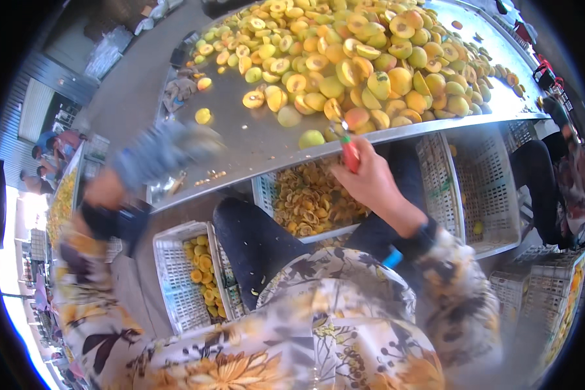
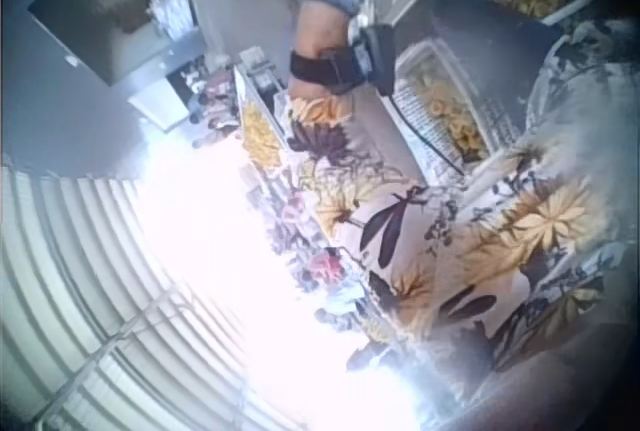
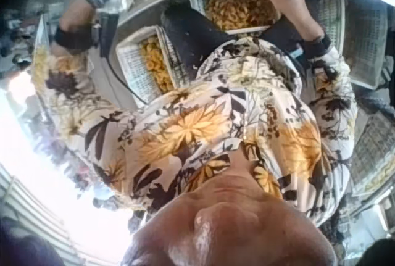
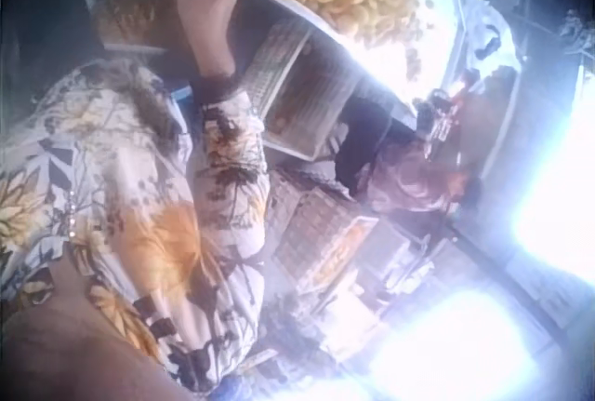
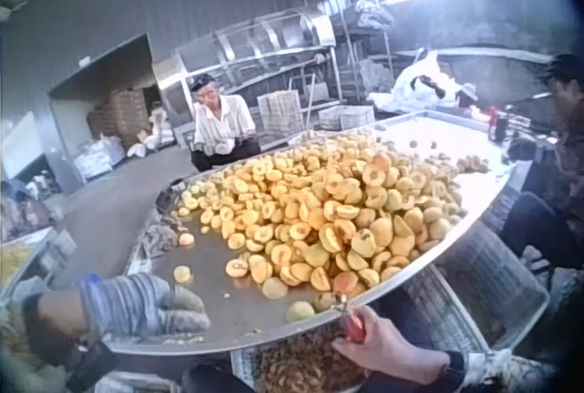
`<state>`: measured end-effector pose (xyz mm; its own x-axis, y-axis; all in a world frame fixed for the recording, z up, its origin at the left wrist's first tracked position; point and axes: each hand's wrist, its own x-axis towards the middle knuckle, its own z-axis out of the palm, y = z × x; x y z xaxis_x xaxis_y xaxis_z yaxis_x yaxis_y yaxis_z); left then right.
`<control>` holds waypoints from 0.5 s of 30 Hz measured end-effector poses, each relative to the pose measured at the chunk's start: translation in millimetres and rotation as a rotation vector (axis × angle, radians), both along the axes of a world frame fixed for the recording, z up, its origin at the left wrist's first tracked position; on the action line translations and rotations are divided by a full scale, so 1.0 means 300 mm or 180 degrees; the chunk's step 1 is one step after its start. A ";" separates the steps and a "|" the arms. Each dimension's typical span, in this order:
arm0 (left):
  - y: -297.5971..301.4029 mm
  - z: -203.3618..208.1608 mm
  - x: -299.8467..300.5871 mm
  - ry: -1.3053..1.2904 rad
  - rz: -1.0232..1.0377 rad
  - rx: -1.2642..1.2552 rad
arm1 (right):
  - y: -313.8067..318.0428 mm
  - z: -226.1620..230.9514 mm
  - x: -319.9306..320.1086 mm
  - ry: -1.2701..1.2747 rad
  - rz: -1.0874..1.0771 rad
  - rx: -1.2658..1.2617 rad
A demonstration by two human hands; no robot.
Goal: The person picks up halved peaches from a table, removes the pits using a handheld coring tool, and drops the fruit into a crate.
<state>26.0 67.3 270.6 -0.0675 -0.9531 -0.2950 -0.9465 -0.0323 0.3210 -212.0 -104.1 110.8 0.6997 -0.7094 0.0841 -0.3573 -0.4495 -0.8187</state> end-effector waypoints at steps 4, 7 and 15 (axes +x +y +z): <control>0.031 0.317 0.238 -0.2640 -0.0429 -0.0847 | 0.042 0.070 -0.154 0.0669 0.0159 0.0898; -0.059 0.305 0.320 -0.3094 0.0657 -0.0779 | 0.067 0.034 -0.209 0.0693 0.0379 0.0885; -0.571 -0.264 0.441 -0.2133 0.1823 -0.0724 | 0.018 -0.187 -0.095 0.0106 0.0401 0.0393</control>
